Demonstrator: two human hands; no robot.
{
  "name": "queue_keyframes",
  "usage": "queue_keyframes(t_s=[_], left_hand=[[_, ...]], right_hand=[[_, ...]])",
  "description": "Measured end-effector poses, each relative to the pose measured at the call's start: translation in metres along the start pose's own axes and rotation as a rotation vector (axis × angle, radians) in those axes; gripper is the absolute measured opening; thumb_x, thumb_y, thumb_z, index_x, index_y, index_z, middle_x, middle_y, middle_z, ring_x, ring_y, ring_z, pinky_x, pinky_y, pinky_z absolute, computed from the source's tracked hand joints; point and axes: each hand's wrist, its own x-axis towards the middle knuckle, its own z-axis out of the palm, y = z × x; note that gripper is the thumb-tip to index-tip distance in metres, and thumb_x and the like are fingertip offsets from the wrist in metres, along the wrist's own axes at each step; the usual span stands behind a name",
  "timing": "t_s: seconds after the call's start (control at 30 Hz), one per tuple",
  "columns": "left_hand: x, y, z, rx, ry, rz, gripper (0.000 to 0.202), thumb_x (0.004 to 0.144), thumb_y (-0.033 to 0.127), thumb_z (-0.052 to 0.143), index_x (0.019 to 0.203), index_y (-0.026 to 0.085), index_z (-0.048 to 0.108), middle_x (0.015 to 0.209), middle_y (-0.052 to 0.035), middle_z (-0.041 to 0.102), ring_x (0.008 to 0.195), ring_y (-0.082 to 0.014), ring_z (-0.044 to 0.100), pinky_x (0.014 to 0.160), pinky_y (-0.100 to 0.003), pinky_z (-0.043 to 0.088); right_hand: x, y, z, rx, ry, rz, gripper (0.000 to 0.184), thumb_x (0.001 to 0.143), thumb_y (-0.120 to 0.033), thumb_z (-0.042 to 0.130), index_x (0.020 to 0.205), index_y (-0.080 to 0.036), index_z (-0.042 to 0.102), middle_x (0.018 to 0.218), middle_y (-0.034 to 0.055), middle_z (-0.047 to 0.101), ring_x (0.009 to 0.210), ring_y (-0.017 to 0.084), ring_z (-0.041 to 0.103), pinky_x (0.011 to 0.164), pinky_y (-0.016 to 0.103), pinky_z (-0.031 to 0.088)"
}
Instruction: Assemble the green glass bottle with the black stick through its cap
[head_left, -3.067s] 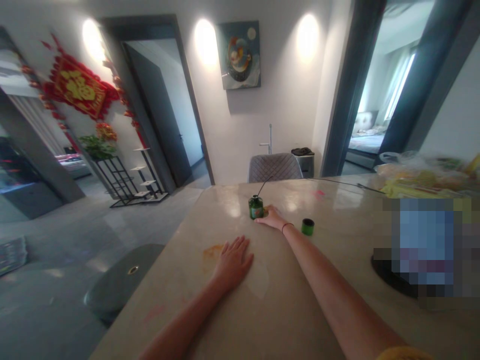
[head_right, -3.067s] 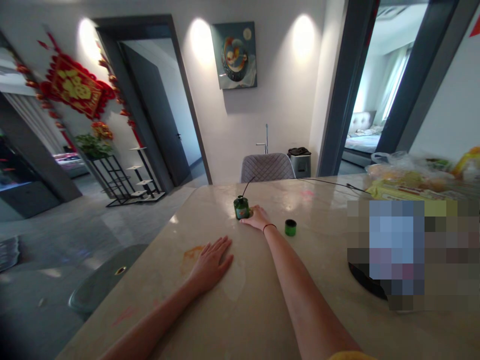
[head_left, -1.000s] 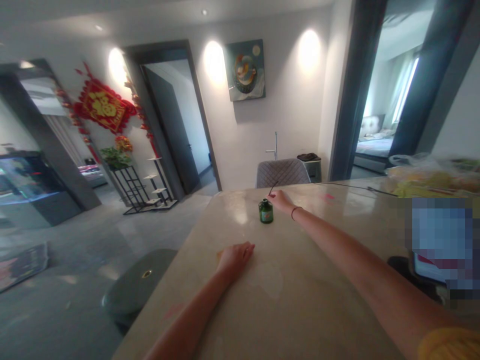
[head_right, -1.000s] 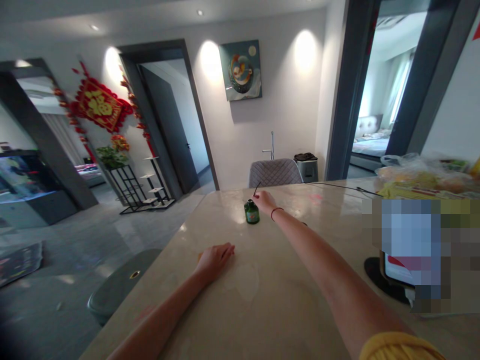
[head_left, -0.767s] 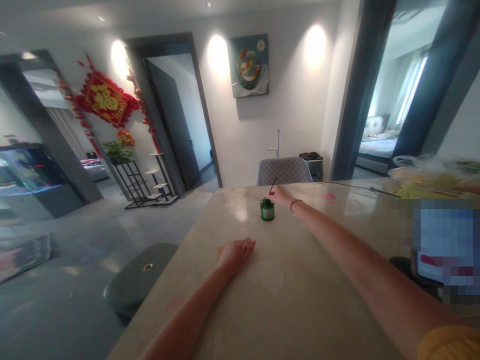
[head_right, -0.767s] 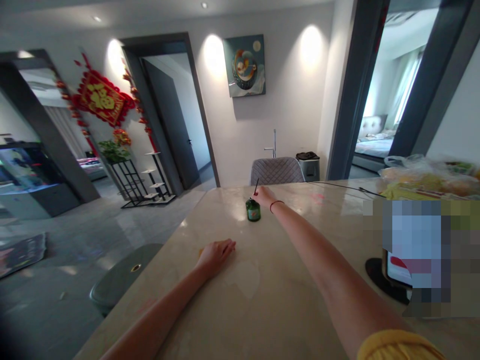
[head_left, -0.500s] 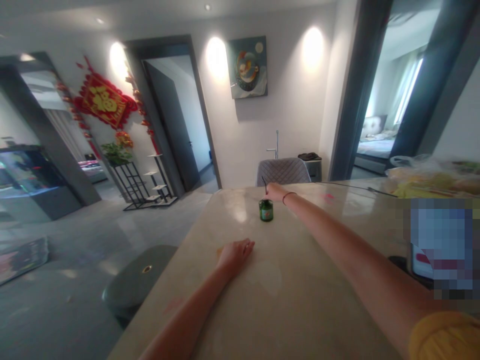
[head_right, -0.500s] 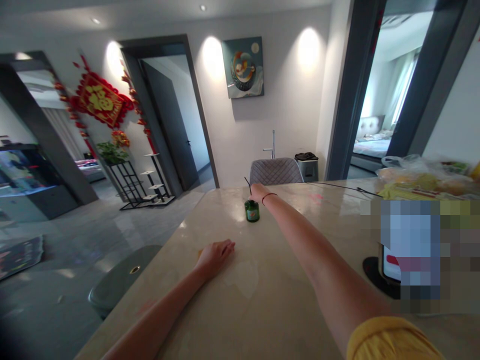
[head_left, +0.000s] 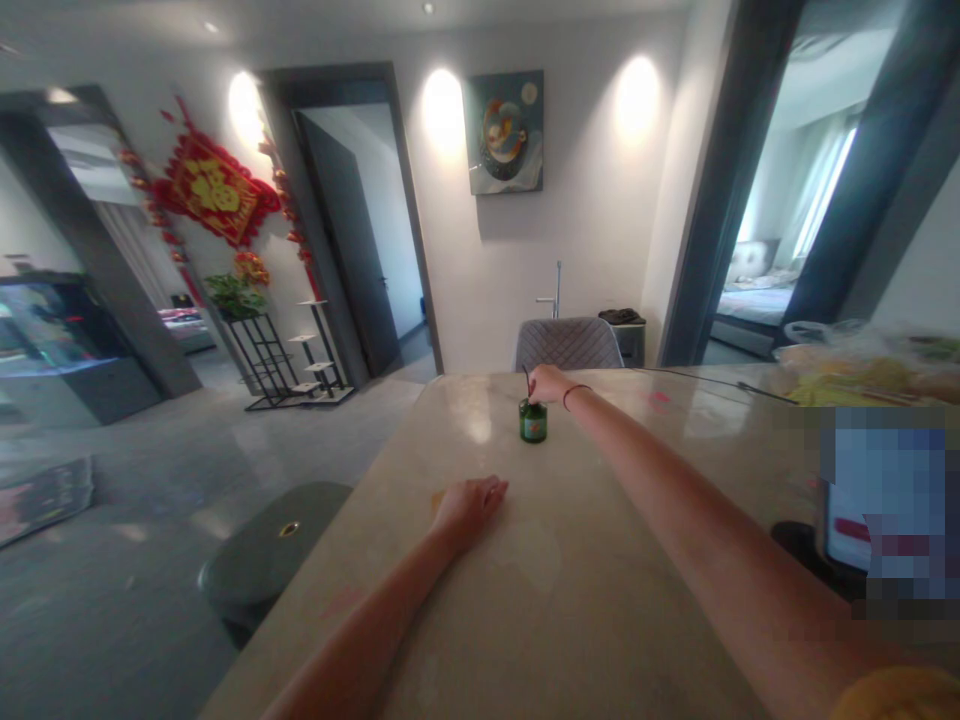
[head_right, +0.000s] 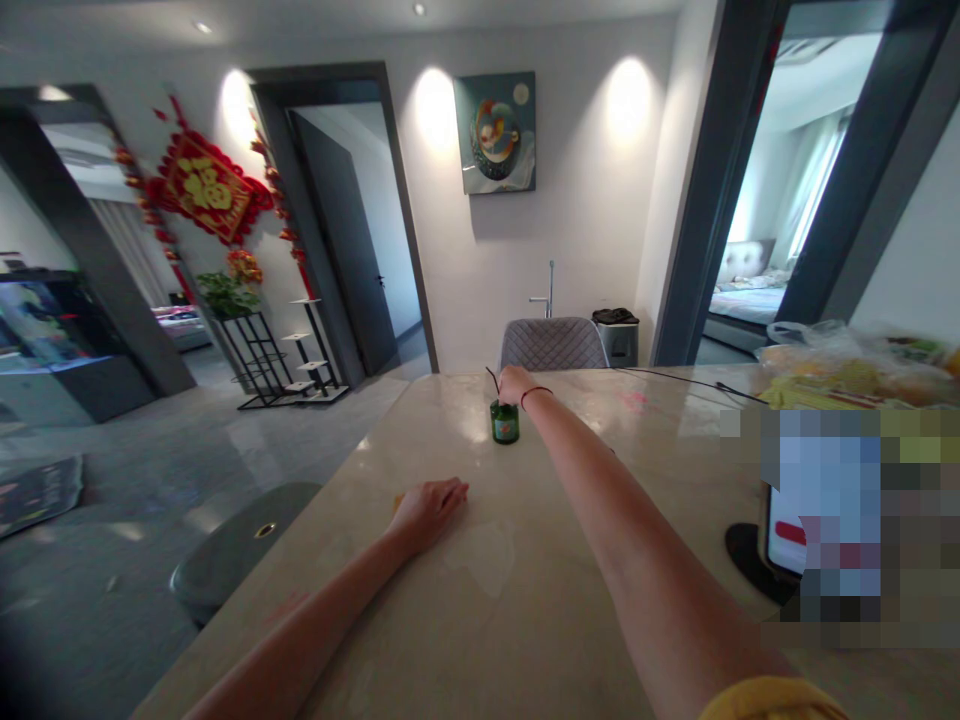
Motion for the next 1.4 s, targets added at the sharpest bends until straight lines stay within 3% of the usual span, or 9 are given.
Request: queue_keyframes(t_s=[0.13,0.47,0.7,1.03,1.1,1.17,1.27,1.33,1.4], left_hand=[[0.0,-0.001,0.002,-0.008,0.025,0.008,0.039,0.093,0.037,0.024,0.082,0.02,0.057,0.081,-0.004,0.066,0.077,-0.0161,0.061,0.068,-0.025,0.041],[0.001,-0.002,0.002,0.053,-0.013,-0.043,0.037,0.092,0.035,0.024,0.088,0.019,0.058,0.081,-0.006,0.067,0.076,-0.018,0.062,0.066,-0.026,0.04],[0.001,-0.001,0.0,0.052,-0.013,-0.05,0.037,0.091,0.035,0.025,0.089,0.019,0.058,0.082,-0.006,0.066,0.077,-0.0182,0.061,0.065,-0.025,0.038],[0.004,-0.003,0.0,-0.005,0.003,-0.089,0.038,0.091,0.039,0.026,0.087,0.021,0.059,0.078,-0.005,0.066,0.074,-0.0179,0.061,0.064,-0.025,0.037],[0.008,-0.005,0.0,-0.059,0.003,-0.098,0.037,0.09,0.042,0.03,0.091,0.021,0.06,0.074,-0.0033,0.064,0.073,-0.0171,0.061,0.065,-0.025,0.038],[0.015,-0.003,0.002,-0.178,0.023,-0.099,0.04,0.083,0.051,0.043,0.108,0.022,0.055,0.075,-0.0018,0.064,0.072,-0.0168,0.06,0.067,-0.026,0.04],[0.029,0.012,0.013,-0.532,0.11,-0.102,0.086,0.065,0.054,0.065,0.134,0.019,0.027,0.1,-0.0069,0.063,0.072,-0.0161,0.061,0.069,-0.028,0.045],[0.037,0.027,0.023,-0.745,0.176,-0.102,0.09,0.064,0.047,0.069,0.136,0.02,0.023,0.116,-0.0119,0.058,0.08,-0.0174,0.062,0.071,-0.03,0.047],[0.041,0.042,0.033,-0.74,0.272,-0.131,0.08,0.06,0.041,0.074,0.128,0.019,0.038,0.112,-0.0112,0.06,0.094,-0.0223,0.06,0.079,-0.033,0.046]], right_hand=[[-0.003,0.008,0.002,0.011,0.018,-0.06,0.019,0.064,-0.013,0.066,0.081,-0.017,0.073,0.084,0.0038,0.072,0.08,0.015,0.065,0.072,0.019,0.046],[-0.004,0.006,0.001,-0.042,-0.026,-0.145,0.016,0.063,-0.013,0.066,0.077,-0.014,0.073,0.082,0.0076,0.072,0.078,0.019,0.065,0.068,0.022,0.047],[-0.006,0.005,-0.005,-0.033,-0.033,-0.145,0.017,0.064,-0.008,0.064,0.077,-0.015,0.073,0.085,0.0071,0.072,0.083,0.018,0.065,0.075,0.021,0.047],[-0.062,-0.005,-0.021,0.162,-0.091,-0.228,0.013,0.065,-0.01,0.064,0.076,-0.012,0.07,0.075,0.0052,0.071,0.069,0.013,0.063,0.059,0.017,0.045],[-0.076,-0.009,-0.027,0.262,-0.158,-0.251,0.012,0.063,-0.011,0.065,0.074,-0.012,0.069,0.072,0.0046,0.07,0.066,0.013,0.062,0.057,0.017,0.045],[-0.087,-0.013,-0.031,0.382,-0.241,-0.259,0.01,0.063,-0.011,0.065,0.072,-0.012,0.068,0.066,0.0031,0.068,0.062,0.013,0.062,0.054,0.018,0.045],[-0.099,-0.016,-0.032,0.576,-0.298,-0.273,0.008,0.065,-0.013,0.063,0.072,-0.012,0.066,0.06,0.0013,0.065,0.057,0.012,0.061,0.052,0.019,0.046],[-0.104,-0.014,-0.031,0.705,-0.239,-0.277,0.008,0.066,-0.015,0.062,0.073,-0.011,0.065,0.061,0.0016,0.064,0.056,0.011,0.06,0.053,0.02,0.047],[-0.106,-0.008,-0.03,0.839,-0.096,-0.23,0.011,0.068,-0.02,0.063,0.074,-0.012,0.064,0.065,0.0029,0.065,0.057,0.011,0.06,0.055,0.021,0.048]])
